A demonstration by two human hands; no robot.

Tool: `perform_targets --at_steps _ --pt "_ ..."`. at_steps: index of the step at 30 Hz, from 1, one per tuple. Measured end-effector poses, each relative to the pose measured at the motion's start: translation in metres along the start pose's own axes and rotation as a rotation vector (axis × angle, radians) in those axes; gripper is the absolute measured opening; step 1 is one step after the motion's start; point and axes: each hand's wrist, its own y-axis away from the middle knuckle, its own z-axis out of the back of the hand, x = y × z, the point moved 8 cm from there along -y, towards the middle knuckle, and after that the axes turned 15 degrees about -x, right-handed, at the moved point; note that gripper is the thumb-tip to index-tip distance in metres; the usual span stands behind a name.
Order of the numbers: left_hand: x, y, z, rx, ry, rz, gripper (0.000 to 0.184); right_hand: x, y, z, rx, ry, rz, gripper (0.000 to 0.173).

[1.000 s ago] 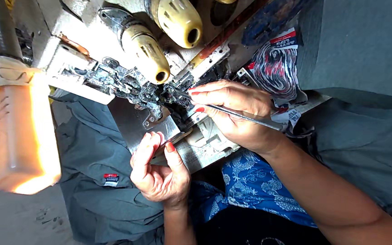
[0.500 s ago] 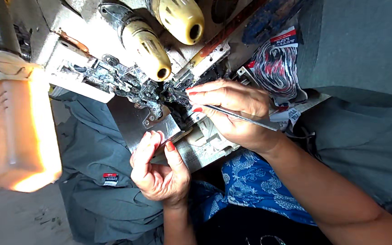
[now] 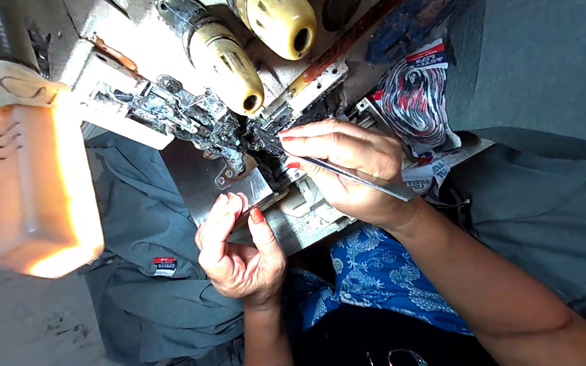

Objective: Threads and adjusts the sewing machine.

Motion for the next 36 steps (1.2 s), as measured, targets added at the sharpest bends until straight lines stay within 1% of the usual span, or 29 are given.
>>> perform_targets --at_steps 9,13,18,20,24,27,29,31,33,34,36 --pt "0.001 0.0 0.001 0.001 -0.004 -0.01 0.022 0.001 0.001 0.001 -0.004 -0.011 -0.002 0.01" --pt "0.0 0.0 0.001 0.007 -0.014 -0.007 0.022 0.003 0.0 0.007 -0.018 -0.054 -0.072 0.01" --pt "0.0 0.001 0.0 0.003 -0.005 -0.006 0.022 0.004 0.001 0.014 -0.074 -0.03 -0.072 0.009" --pt "0.001 0.0 0.001 0.008 0.01 -0.007 0.024 0.003 0.0 0.012 -0.087 -0.014 -0.078 0.012" --pt "0.001 0.001 0.0 0.016 0.004 -0.003 0.023 -0.001 -0.001 0.007 -0.074 -0.017 -0.133 0.014" --pt "-0.001 -0.001 0.001 0.016 -0.011 -0.005 0.022 0.001 -0.001 0.008 -0.065 -0.021 -0.134 0.011" --pt "-0.002 -0.003 0.002 0.034 -0.011 0.012 0.02 0.003 0.0 0.011 -0.068 -0.014 -0.127 0.01" --pt "-0.005 -0.007 0.004 0.055 -0.001 0.037 0.01 0.006 0.001 0.015 -0.081 -0.014 -0.124 0.009" --pt "-0.012 -0.012 0.008 0.035 0.009 0.068 0.006 0.01 0.003 0.019 -0.086 -0.023 -0.117 0.007" --pt "-0.017 -0.014 0.008 0.021 0.014 0.096 0.003 0.012 0.003 0.022 -0.089 -0.03 -0.116 0.006" --pt "-0.023 -0.018 0.002 0.039 0.076 0.238 0.01 0.017 0.004 0.026 -0.088 -0.04 -0.122 0.005"
